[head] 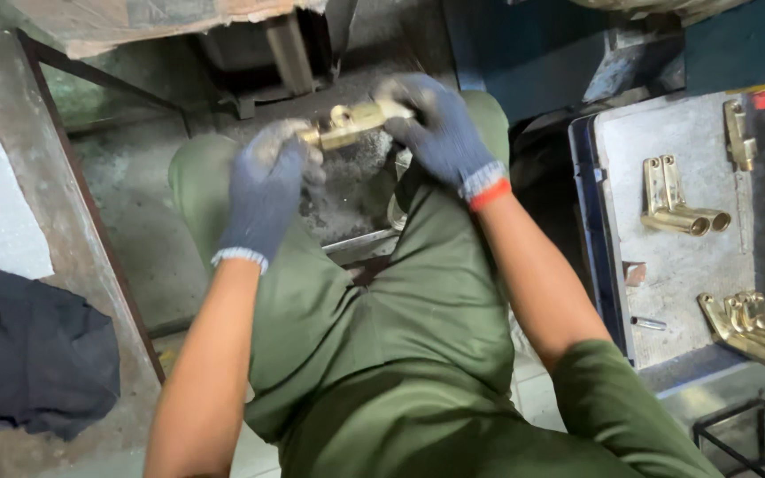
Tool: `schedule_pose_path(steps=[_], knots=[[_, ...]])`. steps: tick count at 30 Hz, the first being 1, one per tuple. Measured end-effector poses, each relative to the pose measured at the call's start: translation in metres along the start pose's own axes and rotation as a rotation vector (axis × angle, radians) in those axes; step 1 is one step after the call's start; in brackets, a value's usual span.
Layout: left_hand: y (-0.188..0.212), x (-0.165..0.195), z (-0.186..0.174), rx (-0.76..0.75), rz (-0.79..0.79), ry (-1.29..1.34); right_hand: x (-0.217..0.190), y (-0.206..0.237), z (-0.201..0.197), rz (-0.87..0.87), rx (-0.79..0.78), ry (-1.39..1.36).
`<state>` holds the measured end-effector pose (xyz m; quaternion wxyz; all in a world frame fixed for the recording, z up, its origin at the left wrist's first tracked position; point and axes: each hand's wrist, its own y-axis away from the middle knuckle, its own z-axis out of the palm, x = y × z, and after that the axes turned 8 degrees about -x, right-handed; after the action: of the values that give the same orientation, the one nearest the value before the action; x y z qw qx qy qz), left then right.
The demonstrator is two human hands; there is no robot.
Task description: The person sits at a workstation and uses a rotating polishing wheel to smooth the surface of brass metal brackets, turning the pieces over and around to ensure all sides are polished before placing them into a tray.
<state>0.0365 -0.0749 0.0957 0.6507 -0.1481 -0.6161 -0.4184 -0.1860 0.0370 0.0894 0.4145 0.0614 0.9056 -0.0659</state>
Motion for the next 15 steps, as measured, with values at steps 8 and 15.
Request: schedule_pose_path(steps=[8,15], knots=[[-0.047,-0.031,-0.004,0.225,-0.041,0.012,0.031,-0.057,0.018,0.334,-0.193,-0.406],[-0.057,-0.048,-0.008,0.214,-0.095,0.247,0.028,-0.046,0.025,0.102,0.003,-0.077]])
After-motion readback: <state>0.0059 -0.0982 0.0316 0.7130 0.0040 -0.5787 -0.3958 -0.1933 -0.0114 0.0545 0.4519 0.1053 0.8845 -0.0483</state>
